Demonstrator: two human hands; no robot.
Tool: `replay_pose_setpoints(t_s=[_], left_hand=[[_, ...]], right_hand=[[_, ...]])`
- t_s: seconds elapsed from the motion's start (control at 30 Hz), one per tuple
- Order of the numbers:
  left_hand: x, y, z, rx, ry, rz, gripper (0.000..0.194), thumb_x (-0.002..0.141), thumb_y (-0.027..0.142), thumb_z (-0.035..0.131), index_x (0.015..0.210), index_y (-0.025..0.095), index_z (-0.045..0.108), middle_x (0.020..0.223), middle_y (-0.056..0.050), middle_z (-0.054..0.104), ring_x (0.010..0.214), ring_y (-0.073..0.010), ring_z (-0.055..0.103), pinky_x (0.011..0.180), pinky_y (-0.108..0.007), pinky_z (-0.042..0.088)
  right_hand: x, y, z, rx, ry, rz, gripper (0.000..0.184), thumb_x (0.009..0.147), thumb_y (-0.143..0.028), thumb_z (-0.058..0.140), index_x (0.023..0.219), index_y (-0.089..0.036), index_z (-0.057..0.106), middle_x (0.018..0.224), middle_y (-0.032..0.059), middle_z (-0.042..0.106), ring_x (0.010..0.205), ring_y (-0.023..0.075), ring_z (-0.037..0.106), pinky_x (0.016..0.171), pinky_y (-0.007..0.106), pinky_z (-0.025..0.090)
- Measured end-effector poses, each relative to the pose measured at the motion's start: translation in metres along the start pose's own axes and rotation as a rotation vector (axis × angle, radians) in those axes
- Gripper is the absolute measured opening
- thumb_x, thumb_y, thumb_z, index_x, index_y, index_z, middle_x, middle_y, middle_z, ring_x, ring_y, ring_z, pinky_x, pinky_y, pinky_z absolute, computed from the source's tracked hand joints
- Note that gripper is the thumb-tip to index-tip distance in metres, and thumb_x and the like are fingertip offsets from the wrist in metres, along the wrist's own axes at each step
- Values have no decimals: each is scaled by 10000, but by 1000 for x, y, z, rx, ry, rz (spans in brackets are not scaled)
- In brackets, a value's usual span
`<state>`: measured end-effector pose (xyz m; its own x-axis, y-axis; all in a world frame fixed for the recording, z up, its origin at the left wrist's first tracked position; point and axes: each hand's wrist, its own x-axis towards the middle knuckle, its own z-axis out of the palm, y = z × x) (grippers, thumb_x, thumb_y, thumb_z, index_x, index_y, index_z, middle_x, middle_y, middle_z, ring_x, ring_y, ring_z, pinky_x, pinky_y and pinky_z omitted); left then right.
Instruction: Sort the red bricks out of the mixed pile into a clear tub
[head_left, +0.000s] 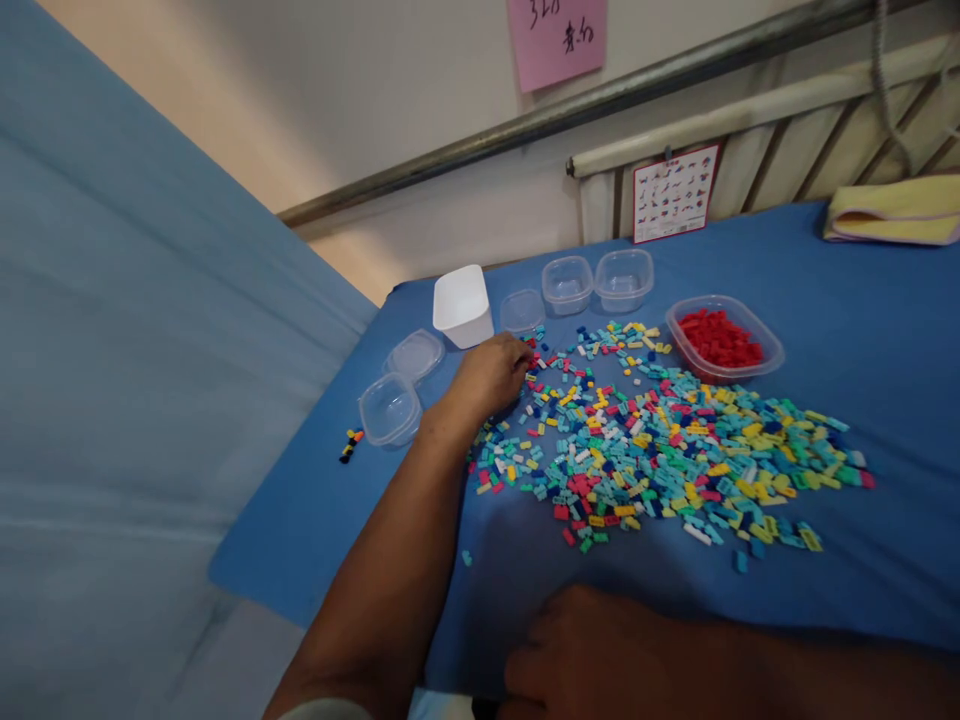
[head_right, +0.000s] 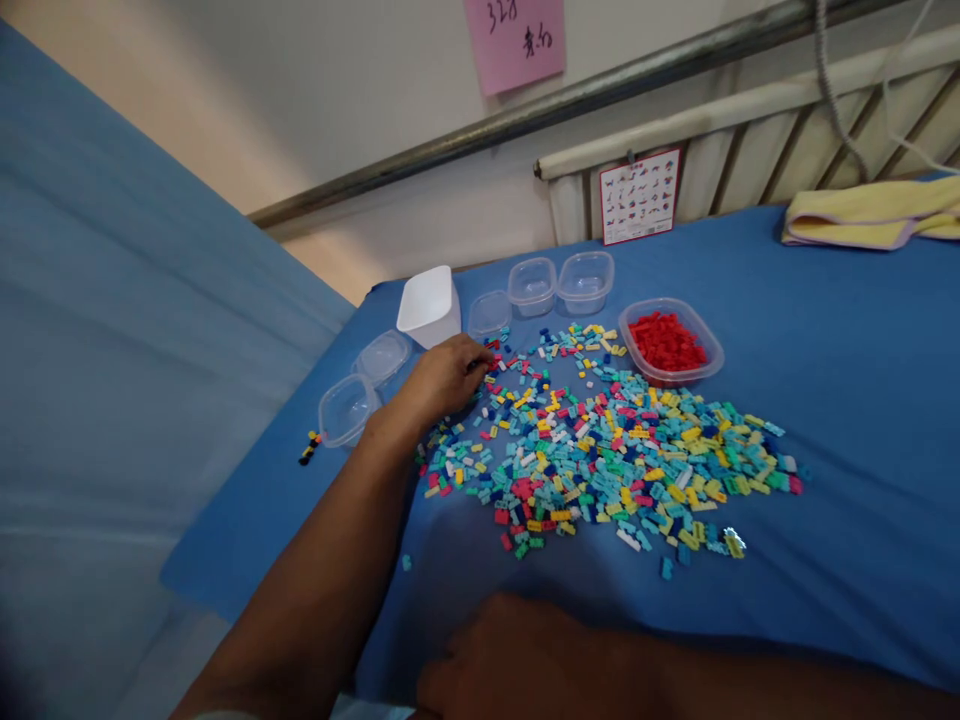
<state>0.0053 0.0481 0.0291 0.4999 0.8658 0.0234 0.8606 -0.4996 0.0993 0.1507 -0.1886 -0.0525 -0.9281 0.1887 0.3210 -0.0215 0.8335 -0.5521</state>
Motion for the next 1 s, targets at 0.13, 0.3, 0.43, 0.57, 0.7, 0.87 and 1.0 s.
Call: replay_pose_setpoints(t_s=[0.13,0.3,0.43,0.57,0.7,0.87,1.0], left_hand=[[1,6,0,17,-56,-11,314,1040,158,560,1206,199,824,1262,-112,773,1175,-261,730,1048,-364,560],[-1,9,-7,44,-120,-45,312,1004,148,586,1192,200,829,1249,-107,782,1130,-261,738,997,-350,563],[-2,6,-9,47,-145,-78,298,976,117,594,1141,208,825,1174,-85,802,1073,-250,739,944,-329,558],[-4,2,-7,68,-124,-71,344,1013,116,542,1194,200,822,1238,-108,787,1156,-267,734,1012,-345,553],[-7,-2,-4,10,-40,-100,386,1037,134,526,1320,176,784,1317,-128,764,1221,-266,722,1084,-350,542],[-6,-3,-4,-66,34,-94,335,1052,187,548,1289,182,786,1299,-122,765,1205,-263,717,1082,-362,548],[-4,1,-5,3,-64,-42,329,1046,153,527,1200,190,816,1235,-125,767,1179,-262,719,1065,-358,550]], right_hand=[[0,-1,0,-98,-15,-55,96,1065,-366,680,1107,-297,733,867,-31,732,658,190,600,499,367,219],[0,-3,-5,-92,-55,-26,143,1064,-416,680,1110,-294,737,877,-32,742,650,180,598,494,364,207],[1,-4,-13,-122,-89,-40,123,1084,-379,689,1141,-281,737,913,-34,761,722,167,654,492,354,234],[1,-4,-12,-139,-89,-30,162,1078,-424,712,1130,-274,740,904,-38,755,706,168,652,484,356,257],[0,-3,-6,-101,-33,-47,176,1077,-449,681,1089,-287,748,889,-28,750,691,176,644,486,346,257],[0,-2,-4,-107,-25,-31,161,1042,-443,709,1123,-313,761,873,-35,752,665,174,613,502,334,255],[0,-3,-3,-118,-21,-35,158,1051,-427,683,1099,-291,748,872,-26,746,671,175,615,501,348,238]])
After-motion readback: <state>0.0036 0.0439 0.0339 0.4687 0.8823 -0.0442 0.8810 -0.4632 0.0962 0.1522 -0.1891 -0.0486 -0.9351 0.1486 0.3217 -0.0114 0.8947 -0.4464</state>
